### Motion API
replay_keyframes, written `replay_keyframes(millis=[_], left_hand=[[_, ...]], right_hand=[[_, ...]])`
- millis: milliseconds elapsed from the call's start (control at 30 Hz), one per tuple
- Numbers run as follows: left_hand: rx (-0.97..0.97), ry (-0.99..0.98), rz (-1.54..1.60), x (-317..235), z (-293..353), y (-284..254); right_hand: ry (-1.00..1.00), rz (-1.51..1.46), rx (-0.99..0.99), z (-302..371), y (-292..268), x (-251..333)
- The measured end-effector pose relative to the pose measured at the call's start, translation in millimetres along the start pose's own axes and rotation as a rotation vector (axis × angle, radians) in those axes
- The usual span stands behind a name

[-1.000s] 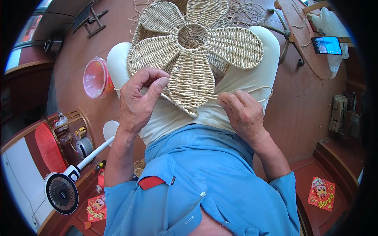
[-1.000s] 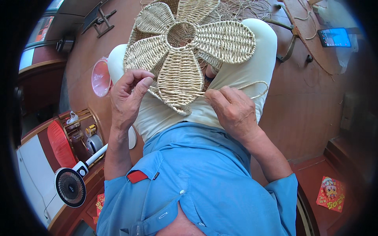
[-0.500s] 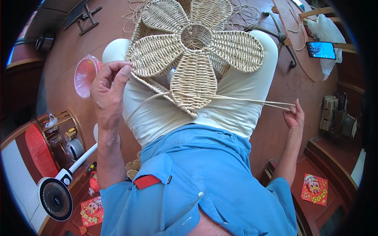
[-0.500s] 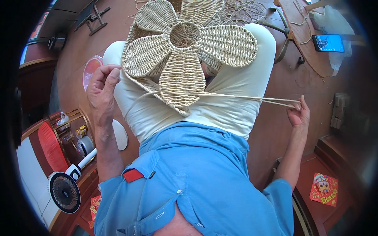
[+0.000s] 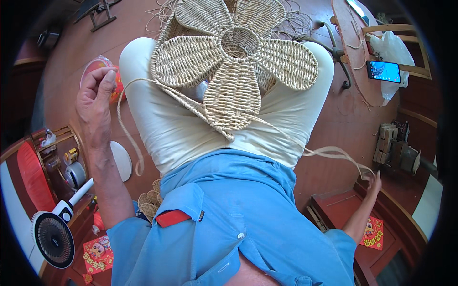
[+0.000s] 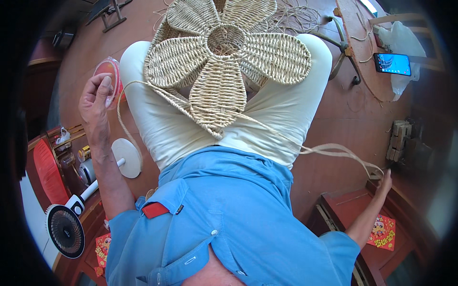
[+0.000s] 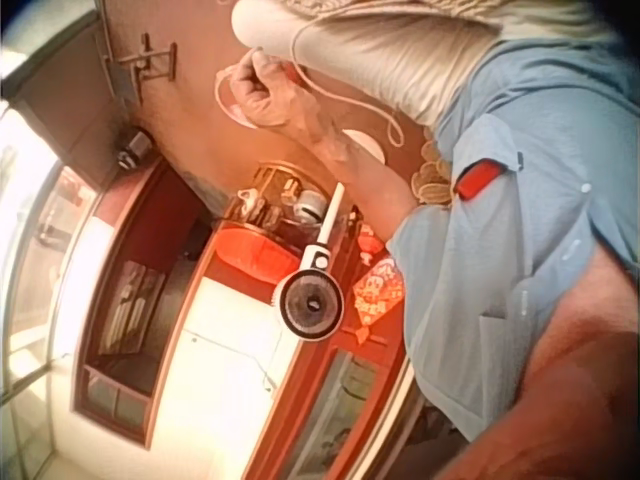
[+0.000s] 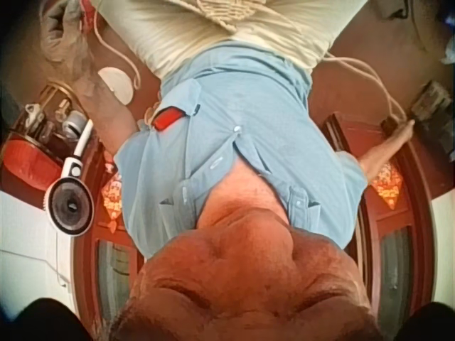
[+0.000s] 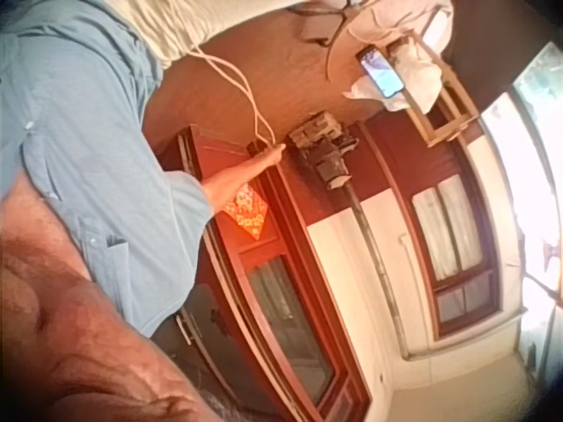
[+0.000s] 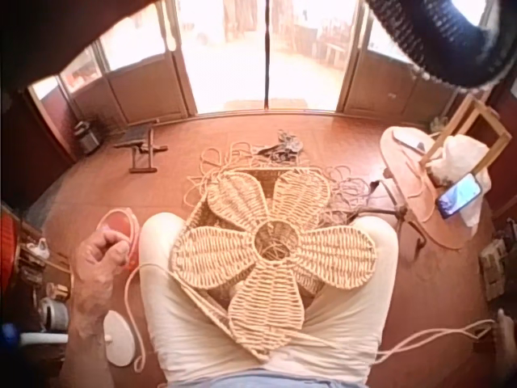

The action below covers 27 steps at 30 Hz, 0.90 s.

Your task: The recorder is weaving a flower-shaped basket using straw or similar natural fibers.

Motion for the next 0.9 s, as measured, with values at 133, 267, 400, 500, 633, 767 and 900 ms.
replay_keyframes(millis=[133,267,400,500,633,767,900], left_hand=[[0.099,0.034,0.011,-6.4,2.4,28.3],[0.203,0.063,-0.022,-15.9,11.8,58.0],[0.239,0.040,-0.019,-17.1,23.0,72.7],[0.247,-0.007,-0.013,-12.5,28.0,76.6],[0.260,-0.029,0.017,-8.1,30.7,81.5],[0.251,-0.010,0.006,-6.8,29.6,80.5],[0.221,0.027,0.003,-6.1,18.2,67.2]], right_hand=[[-0.953,0.136,0.182,195.2,191.7,208.8],[-1.328,0.253,0.610,443.4,320.6,309.8],[-1.585,0.059,0.706,536.6,367.0,355.5],[-1.656,-0.070,0.637,537.0,374.3,359.2],[-1.664,0.062,0.597,505.7,371.2,328.4],[-1.354,0.098,0.361,354.6,326.6,278.2],[-1.071,0.637,-0.174,112.6,163.0,181.5]])
Point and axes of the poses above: each hand's wrist, its own z-axis away from the middle knuckle, its own y-axis out of the palm, x = y × z, the point moved 4 cm from there along -z, towards the middle knuckle, and after that the axes turned 9 degrees about -y, right-handed, at the moved point
